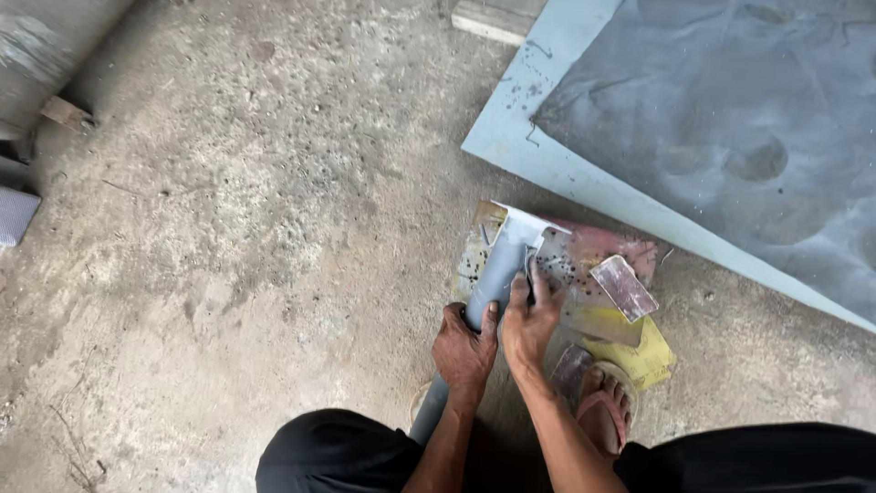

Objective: The person sits on the floor and uses a sanding block to smooth the surface of a gray metal pipe. They hold the pipe with one hand and rub the sanding block along its length repeatedly.

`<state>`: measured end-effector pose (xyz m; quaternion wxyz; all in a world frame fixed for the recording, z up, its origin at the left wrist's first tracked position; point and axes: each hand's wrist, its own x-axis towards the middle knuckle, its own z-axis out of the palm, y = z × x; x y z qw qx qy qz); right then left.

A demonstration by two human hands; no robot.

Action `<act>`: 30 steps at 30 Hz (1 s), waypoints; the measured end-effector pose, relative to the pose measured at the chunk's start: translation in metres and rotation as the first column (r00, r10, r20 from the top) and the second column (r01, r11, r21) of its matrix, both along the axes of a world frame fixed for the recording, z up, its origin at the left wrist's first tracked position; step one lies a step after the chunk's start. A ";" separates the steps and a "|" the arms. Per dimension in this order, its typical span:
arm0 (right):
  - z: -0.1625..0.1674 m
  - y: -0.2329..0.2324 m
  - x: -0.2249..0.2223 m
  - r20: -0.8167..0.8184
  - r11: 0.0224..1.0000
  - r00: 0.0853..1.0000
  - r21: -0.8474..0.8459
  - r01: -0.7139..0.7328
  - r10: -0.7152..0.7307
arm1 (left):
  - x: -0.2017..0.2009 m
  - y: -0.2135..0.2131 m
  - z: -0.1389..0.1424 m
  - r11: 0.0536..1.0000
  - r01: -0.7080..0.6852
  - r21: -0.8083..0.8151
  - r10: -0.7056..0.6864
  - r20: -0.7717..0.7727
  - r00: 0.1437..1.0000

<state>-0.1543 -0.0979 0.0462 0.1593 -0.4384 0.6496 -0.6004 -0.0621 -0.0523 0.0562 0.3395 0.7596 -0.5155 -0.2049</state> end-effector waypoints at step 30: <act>0.006 0.045 -0.019 0.439 0.941 0.893 0.252 -0.225 0.096 | 0.006 0.001 -0.026 0.998 0.057 0.028 -0.059 0.067 0.996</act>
